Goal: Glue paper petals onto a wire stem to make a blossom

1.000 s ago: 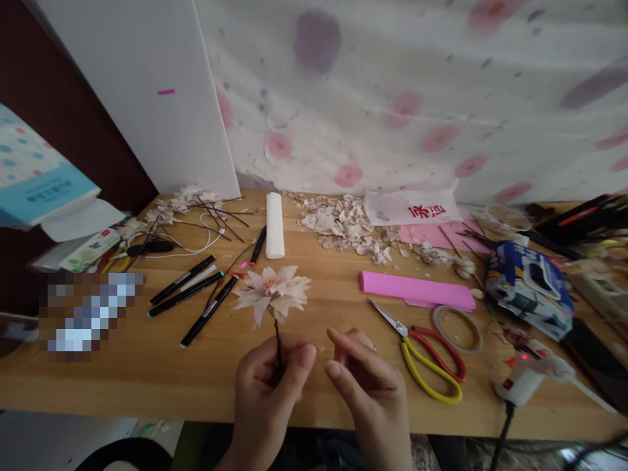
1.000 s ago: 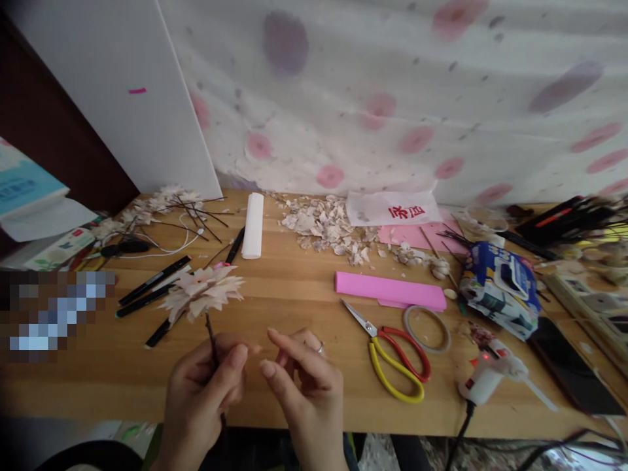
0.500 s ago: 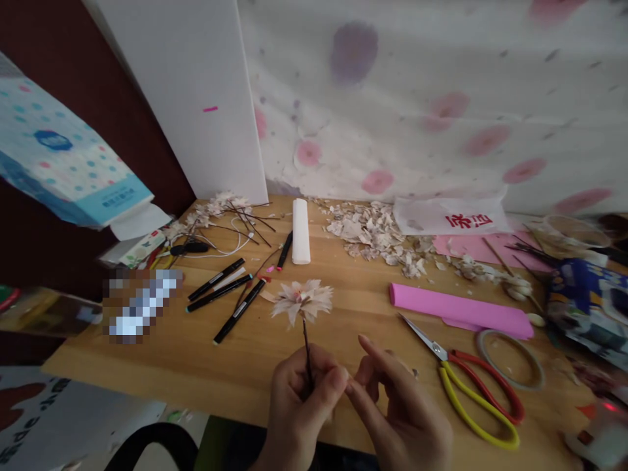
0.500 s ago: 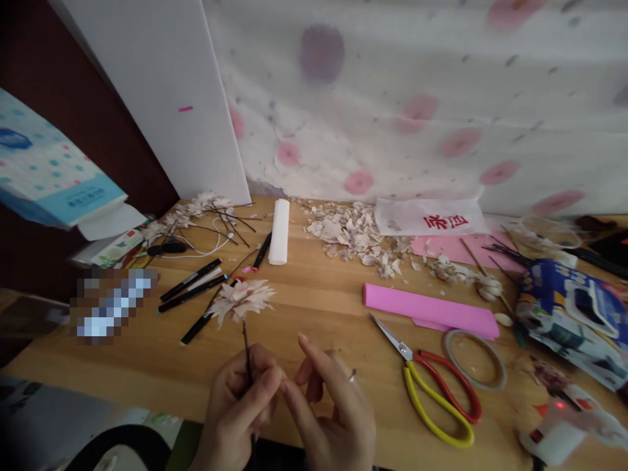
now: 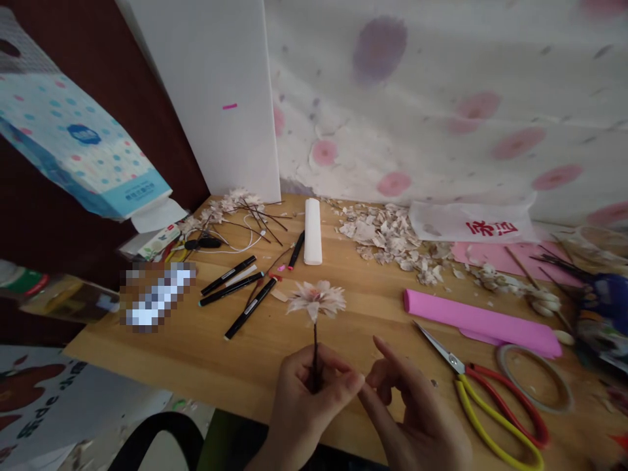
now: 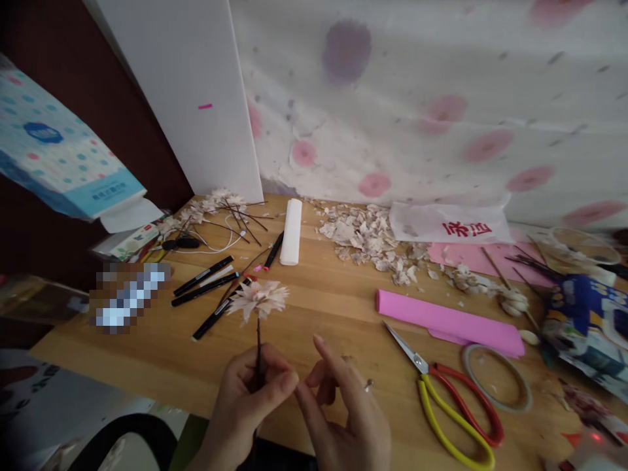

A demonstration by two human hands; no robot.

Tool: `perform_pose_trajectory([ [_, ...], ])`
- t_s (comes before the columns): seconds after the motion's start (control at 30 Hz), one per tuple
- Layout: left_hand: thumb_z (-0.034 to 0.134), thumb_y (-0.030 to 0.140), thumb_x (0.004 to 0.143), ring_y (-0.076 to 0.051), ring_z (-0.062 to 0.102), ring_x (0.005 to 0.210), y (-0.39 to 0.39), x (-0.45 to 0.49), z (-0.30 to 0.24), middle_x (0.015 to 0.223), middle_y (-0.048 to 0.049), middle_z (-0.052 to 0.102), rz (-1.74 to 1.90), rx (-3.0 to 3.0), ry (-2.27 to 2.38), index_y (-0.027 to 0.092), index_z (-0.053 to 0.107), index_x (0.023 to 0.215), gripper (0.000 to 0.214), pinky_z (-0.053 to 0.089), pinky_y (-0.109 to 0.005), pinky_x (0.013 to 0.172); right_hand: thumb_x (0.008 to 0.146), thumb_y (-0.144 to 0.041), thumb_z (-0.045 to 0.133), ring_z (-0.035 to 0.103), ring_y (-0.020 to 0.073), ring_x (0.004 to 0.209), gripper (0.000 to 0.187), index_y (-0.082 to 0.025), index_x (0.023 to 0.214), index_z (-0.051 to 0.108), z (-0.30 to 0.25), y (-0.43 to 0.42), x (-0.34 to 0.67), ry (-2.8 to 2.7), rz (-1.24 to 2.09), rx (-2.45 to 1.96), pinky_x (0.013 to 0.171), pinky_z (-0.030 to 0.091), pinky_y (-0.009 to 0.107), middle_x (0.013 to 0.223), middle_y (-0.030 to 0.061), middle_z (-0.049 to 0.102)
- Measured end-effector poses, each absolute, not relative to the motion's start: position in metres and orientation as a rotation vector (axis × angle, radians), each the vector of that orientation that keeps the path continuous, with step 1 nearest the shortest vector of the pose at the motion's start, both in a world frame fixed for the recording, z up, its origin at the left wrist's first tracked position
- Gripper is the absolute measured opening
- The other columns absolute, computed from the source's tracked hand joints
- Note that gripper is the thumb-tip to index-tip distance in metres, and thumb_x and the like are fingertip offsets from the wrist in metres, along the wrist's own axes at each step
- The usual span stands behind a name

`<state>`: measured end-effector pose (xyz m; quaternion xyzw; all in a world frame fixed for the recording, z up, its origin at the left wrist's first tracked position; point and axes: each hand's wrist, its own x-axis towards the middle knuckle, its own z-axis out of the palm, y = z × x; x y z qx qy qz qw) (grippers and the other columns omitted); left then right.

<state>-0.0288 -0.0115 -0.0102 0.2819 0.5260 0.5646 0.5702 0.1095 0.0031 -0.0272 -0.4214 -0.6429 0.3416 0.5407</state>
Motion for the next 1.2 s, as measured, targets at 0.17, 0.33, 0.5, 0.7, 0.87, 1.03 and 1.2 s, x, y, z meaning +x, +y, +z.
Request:
perform_pose_trajectory([
  [0.17,0.082,0.040,0.076,-0.012,0.043,0.056,-0.009,-0.035,-0.008,0.059,0.0005,0.053,1.309,0.936,1.307,0.018,0.074,0.062,0.027,0.033,-0.025,0.054,0.091,-0.022,0.076,0.060,0.0126,0.060,0.054,-0.040,0.140,0.063,-0.025,0.006,0.121,-1.591,0.793,-1.071,0.057,0.054,0.021,0.075,-0.0034,0.066],
  [0.33,0.077,0.046,0.083,-0.011,0.040,0.055,-0.010,-0.034,-0.007,0.060,0.0025,0.049,1.301,0.891,1.229,0.018,0.069,0.063,0.034,0.032,-0.025,0.054,0.092,-0.022,0.076,0.059,0.0122,0.060,0.055,-0.040,0.141,0.061,-0.020,0.005,0.123,-1.656,0.782,-1.081,0.058,0.054,0.020,0.075,-0.0043,0.065],
  [0.5,0.080,0.059,0.077,-0.008,0.033,0.051,-0.013,-0.035,-0.010,0.057,0.0061,0.042,1.299,0.774,1.116,0.018,0.061,0.063,0.047,0.027,-0.023,0.049,0.093,-0.019,0.075,0.061,0.0130,0.062,0.055,-0.037,0.143,0.060,-0.021,-0.001,0.123,-1.660,0.731,-1.021,0.062,0.055,0.022,0.075,-0.0036,0.066],
  [0.7,0.083,0.058,0.074,-0.005,0.029,0.045,-0.016,-0.041,-0.018,0.054,0.0064,0.045,1.360,0.733,1.158,0.017,0.065,0.064,0.047,0.021,-0.020,0.043,0.089,-0.017,0.079,0.061,0.0109,0.061,0.055,-0.037,0.137,0.065,-0.014,0.000,0.123,-1.551,0.833,-0.986,0.060,0.056,0.018,0.073,-0.0052,0.065],
  [0.87,0.083,0.059,0.074,-0.003,0.025,0.041,-0.017,-0.036,-0.015,0.052,0.0072,0.047,1.269,0.686,1.029,0.018,0.072,0.070,0.043,0.021,-0.019,0.041,0.084,-0.020,0.084,0.062,0.0085,0.060,0.048,-0.039,0.127,0.072,-0.005,0.001,0.119,-1.384,1.011,-0.963,0.059,0.056,0.013,0.071,-0.0065,0.064],
  [1.03,0.090,0.051,0.068,-0.004,0.030,0.047,-0.015,-0.033,-0.008,0.055,0.0072,0.045,1.198,0.735,1.002,0.018,0.072,0.071,0.037,0.023,-0.018,0.045,0.082,-0.022,0.086,0.061,0.0080,0.059,0.047,-0.039,0.124,0.073,-0.002,-0.001,0.121,-1.344,1.035,-0.986,0.059,0.055,0.012,0.070,-0.0068,0.064],
  [1.2,0.090,0.049,0.070,-0.002,0.026,0.043,-0.014,-0.034,-0.004,0.056,0.0085,0.045,1.115,0.699,0.934,0.017,0.068,0.070,0.039,0.018,-0.017,0.040,0.084,-0.017,0.083,0.062,0.0089,0.061,0.050,-0.038,0.127,0.071,-0.002,-0.002,0.126,-1.418,0.986,-0.995,0.061,0.055,0.014,0.071,-0.0067,0.065],
])
